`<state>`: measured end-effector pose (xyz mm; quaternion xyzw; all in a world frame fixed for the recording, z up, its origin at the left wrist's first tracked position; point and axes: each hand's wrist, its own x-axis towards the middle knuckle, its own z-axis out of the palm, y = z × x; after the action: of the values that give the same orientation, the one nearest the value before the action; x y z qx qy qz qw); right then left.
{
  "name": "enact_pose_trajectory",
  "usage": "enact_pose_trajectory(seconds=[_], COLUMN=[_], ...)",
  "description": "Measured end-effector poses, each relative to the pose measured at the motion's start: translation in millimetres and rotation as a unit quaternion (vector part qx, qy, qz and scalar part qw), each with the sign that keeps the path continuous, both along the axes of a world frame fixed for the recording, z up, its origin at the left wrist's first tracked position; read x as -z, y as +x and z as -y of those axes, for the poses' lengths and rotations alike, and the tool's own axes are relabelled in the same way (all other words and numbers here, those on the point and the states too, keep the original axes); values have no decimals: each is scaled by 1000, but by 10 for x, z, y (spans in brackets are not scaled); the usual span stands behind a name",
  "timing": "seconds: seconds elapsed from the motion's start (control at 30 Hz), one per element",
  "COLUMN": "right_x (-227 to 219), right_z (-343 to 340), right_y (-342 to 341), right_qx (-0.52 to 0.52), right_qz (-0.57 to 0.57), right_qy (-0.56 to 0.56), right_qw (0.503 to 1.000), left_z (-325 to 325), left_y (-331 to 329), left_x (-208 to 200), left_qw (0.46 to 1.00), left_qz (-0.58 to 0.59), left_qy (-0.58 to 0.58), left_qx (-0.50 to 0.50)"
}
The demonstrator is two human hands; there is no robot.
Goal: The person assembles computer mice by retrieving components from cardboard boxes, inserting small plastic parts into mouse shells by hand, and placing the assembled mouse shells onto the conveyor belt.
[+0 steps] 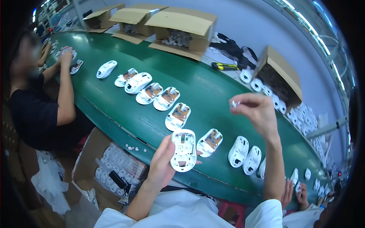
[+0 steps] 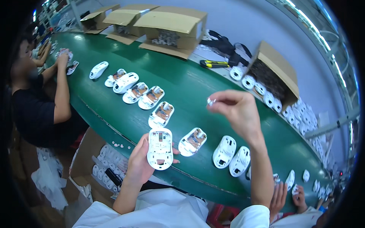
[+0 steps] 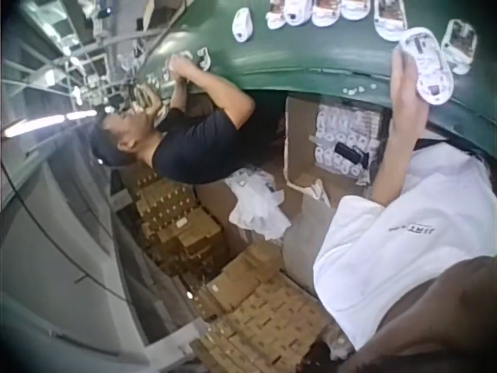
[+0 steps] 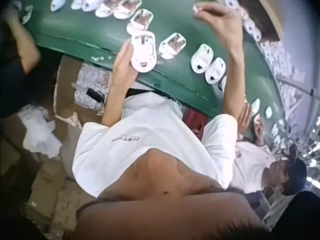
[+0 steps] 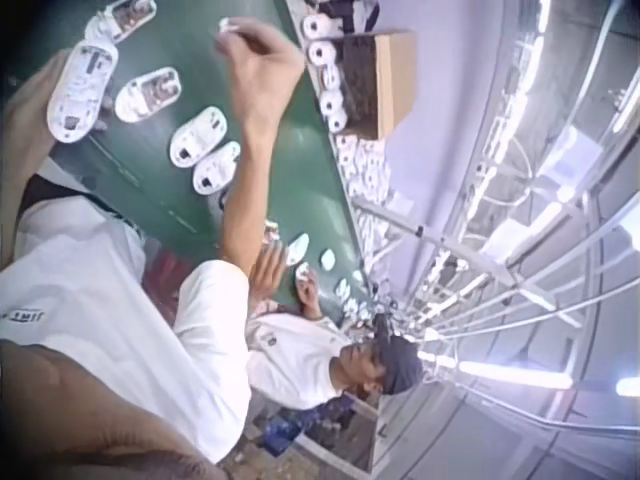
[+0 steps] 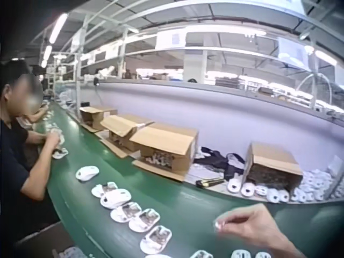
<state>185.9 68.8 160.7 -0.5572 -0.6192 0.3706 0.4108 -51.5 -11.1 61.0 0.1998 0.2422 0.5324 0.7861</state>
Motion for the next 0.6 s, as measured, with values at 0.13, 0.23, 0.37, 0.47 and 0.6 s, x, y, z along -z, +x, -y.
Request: enact_pose_trajectory(seconds=[0.13,0.23,0.37,0.47,0.6], right_x=[112,409,737,878,958], right_z=[685,1065,1337,1399,1394], right_y=[-137,-245,-332,-364,-308], right_qx=[-15,10,82,129,180], right_qz=[-53,-109,-195,-245,-252], right_qy=[-23,-84,-84,-63,-91], right_qw=[998,990,974,959,947], left_z=[119,205,264,261,233], left_y=[156,301,463,543,663], left_x=[-8,62,145,223,253], left_qw=[995,988,971,958,943], left_qz=[-67,-112,-198,-243,-285], left_qy=[73,105,132,153,169], left_qx=[28,34,32,23,32])
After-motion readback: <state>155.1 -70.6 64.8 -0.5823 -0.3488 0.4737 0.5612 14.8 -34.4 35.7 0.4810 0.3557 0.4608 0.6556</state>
